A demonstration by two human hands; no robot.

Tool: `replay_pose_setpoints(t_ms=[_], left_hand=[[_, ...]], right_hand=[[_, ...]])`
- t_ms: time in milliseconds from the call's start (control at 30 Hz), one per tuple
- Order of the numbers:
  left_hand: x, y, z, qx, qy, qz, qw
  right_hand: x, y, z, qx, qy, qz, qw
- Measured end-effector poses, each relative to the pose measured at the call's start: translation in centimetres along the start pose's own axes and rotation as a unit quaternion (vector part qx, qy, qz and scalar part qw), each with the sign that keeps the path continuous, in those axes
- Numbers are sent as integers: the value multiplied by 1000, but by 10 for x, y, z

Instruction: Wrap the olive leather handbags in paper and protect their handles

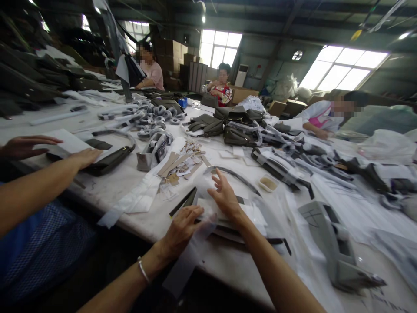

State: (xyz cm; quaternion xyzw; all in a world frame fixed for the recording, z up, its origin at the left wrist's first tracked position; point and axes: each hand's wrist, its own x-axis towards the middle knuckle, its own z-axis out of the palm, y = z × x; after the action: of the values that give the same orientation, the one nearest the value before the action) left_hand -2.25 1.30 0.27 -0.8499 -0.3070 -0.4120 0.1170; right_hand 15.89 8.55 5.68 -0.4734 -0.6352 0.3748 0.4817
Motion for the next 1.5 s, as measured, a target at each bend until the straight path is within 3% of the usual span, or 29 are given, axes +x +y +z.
replay_pose_setpoints(t_ms=[133, 233, 367, 467, 533, 600, 700, 800, 867, 933, 1033, 1200, 1333, 1500], left_hand=[[1, -2, 4, 33, 17, 10, 999], [1, -4, 6, 48, 26, 17, 998], [2, -3, 5, 45, 22, 10, 999], [2, 0, 2, 22, 6, -5, 1000], [2, 1, 0, 8, 2, -18, 1000], [3, 0, -2, 14, 13, -12, 1000], [3, 0, -3, 26, 21, 12, 999], [3, 0, -4, -8, 7, 1, 1000], [2, 0, -4, -20, 9, -8, 1000], [1, 1, -3, -14, 6, -6, 1000], [2, 1, -3, -12, -7, -2, 1000], [0, 1, -2, -19, -15, -23, 999], [-1, 1, -3, -27, -7, -4, 1000], [3, 1, -6, 8, -23, 7, 1000]], right_hand=[[-8, -19, -14, -128, 38, -31, 991], [-26, -38, -27, -173, 19, -52, 983], [-63, -46, -33, -248, -51, -131, 958], [-88, -39, -28, -318, -140, -193, 918], [-98, -37, -22, -363, -176, -207, 891], [-100, -42, -17, -383, -185, -199, 883], [-92, -55, -18, -358, -201, -152, 899], [-73, -62, -30, -272, -221, -36, 936], [-56, -58, -39, -226, -192, 57, 953], [-39, -50, -42, -213, -137, 105, 962], [-15, -42, -31, -251, -92, 96, 959], [5, -41, 5, -361, -141, 73, 919], [8, -34, 12, -314, -132, 73, 938], [14, -19, -3, -223, -70, 115, 965]])
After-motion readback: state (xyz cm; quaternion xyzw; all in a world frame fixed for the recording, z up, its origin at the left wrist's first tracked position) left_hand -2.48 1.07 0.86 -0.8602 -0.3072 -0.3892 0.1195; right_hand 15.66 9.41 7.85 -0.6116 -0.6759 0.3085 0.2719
